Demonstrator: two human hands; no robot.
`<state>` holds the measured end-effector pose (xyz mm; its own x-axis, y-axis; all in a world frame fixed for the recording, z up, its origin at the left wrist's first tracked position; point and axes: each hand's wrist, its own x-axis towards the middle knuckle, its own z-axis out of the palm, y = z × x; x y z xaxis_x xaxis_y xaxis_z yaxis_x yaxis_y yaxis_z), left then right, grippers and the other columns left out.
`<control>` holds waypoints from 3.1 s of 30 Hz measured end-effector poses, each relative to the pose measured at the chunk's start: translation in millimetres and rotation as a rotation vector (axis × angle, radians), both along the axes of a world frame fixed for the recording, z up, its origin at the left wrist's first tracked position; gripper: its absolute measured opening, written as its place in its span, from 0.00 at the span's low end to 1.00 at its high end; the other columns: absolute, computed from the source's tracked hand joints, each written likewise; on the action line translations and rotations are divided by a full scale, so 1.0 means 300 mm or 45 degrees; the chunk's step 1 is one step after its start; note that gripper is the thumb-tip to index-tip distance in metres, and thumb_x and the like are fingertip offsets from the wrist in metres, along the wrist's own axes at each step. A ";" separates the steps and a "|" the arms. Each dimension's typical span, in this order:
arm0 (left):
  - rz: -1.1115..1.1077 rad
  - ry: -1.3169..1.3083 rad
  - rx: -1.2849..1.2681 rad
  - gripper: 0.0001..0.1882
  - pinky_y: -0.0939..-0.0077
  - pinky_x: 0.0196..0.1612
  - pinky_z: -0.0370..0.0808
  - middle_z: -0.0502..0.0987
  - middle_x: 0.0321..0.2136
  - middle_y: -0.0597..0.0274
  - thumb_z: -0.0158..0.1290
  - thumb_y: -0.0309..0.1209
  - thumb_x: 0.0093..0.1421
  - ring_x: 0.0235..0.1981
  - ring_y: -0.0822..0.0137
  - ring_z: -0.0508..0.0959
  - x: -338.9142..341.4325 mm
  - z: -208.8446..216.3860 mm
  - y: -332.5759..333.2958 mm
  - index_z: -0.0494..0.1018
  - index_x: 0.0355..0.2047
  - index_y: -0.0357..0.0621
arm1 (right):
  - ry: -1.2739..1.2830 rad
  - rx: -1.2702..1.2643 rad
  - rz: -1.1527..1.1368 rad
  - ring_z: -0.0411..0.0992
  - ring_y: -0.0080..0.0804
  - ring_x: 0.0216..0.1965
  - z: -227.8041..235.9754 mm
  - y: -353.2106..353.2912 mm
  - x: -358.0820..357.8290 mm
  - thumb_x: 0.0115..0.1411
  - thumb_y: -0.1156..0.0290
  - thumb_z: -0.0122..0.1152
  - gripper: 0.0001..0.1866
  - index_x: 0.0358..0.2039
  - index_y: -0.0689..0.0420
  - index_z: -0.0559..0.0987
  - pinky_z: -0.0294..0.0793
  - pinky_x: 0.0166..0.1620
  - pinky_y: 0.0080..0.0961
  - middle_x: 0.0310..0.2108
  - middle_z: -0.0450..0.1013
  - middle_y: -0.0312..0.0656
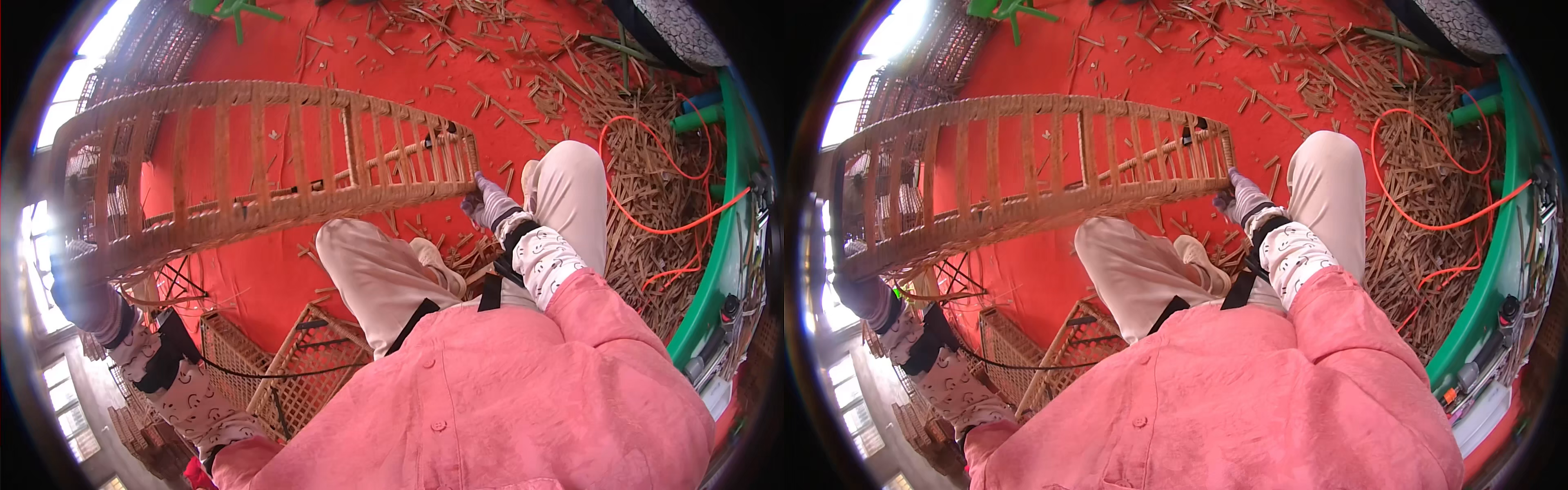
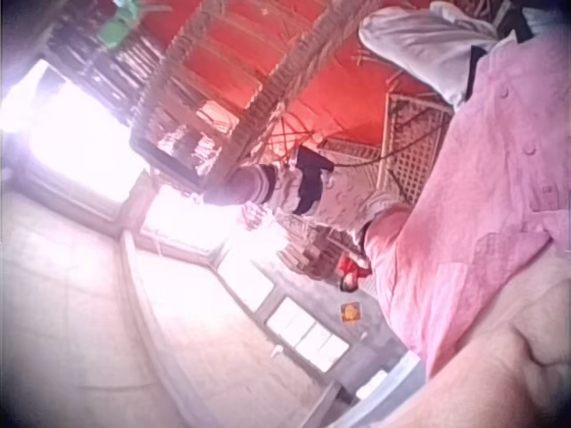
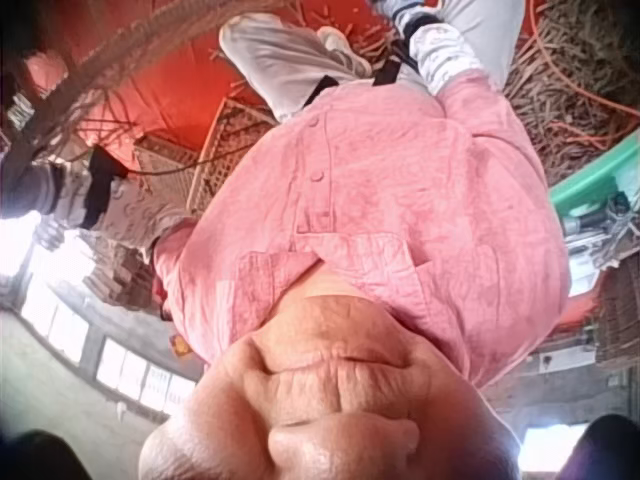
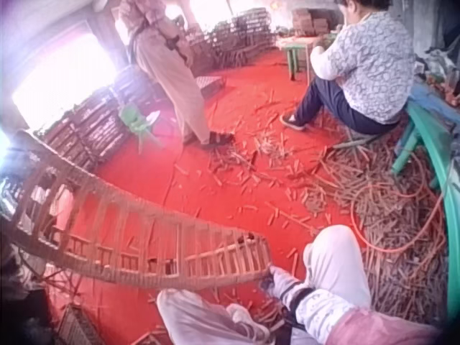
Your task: Using a pneumatic nail gun and wire cutters to assemble and secure bamboo strips onto a furniture frame.
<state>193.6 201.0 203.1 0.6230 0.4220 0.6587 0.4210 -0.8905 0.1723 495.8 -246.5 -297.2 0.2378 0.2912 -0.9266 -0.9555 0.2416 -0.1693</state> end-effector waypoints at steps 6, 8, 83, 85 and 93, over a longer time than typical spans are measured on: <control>-0.637 -0.537 -0.967 0.19 0.79 0.34 0.70 0.73 0.34 0.57 0.40 0.39 0.60 0.30 0.68 0.73 0.107 -0.094 -0.183 0.68 0.41 0.34 | 0.257 0.210 -0.149 0.72 0.46 0.28 0.146 0.015 -0.041 0.61 0.51 0.43 0.22 0.38 0.60 0.65 0.76 0.28 0.44 0.30 0.70 0.51; -0.692 -0.537 -1.000 0.19 0.75 0.37 0.71 0.72 0.32 0.54 0.41 0.39 0.59 0.32 0.65 0.74 0.112 -0.100 -0.212 0.69 0.38 0.32 | 0.236 0.227 -0.180 0.72 0.48 0.30 0.181 0.032 -0.064 0.61 0.52 0.43 0.22 0.40 0.61 0.64 0.76 0.29 0.44 0.34 0.70 0.52; -0.807 0.702 -0.381 0.18 0.61 0.26 0.73 0.76 0.20 0.54 0.50 0.48 0.52 0.24 0.54 0.77 0.756 -0.414 -1.336 0.73 0.26 0.46 | -2.574 -0.303 0.543 0.73 0.33 0.39 1.089 -0.351 -0.045 0.57 0.73 0.55 0.10 0.40 0.60 0.73 0.71 0.43 0.25 0.38 0.73 0.44; -0.823 0.634 -0.341 0.18 0.60 0.25 0.73 0.75 0.19 0.55 0.50 0.48 0.52 0.23 0.54 0.77 0.756 -0.430 -1.330 0.72 0.26 0.46 | -2.674 -0.302 0.471 0.73 0.35 0.40 1.064 -0.342 -0.048 0.56 0.73 0.55 0.10 0.39 0.60 0.73 0.71 0.43 0.26 0.38 0.73 0.45; -0.837 0.704 -0.466 0.17 0.59 0.26 0.72 0.75 0.20 0.55 0.52 0.47 0.50 0.23 0.53 0.76 0.758 -0.414 -1.311 0.70 0.26 0.46 | -2.912 -0.261 0.433 0.69 0.32 0.39 1.003 -0.359 0.030 0.56 0.74 0.55 0.07 0.36 0.59 0.73 0.68 0.44 0.25 0.35 0.70 0.43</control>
<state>421.0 -192.2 78.9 0.9957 -0.0037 0.0928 -0.0420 -0.9089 0.4149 504.7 -354.3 3.6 0.5399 0.5024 0.6753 0.7745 0.0177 -0.6324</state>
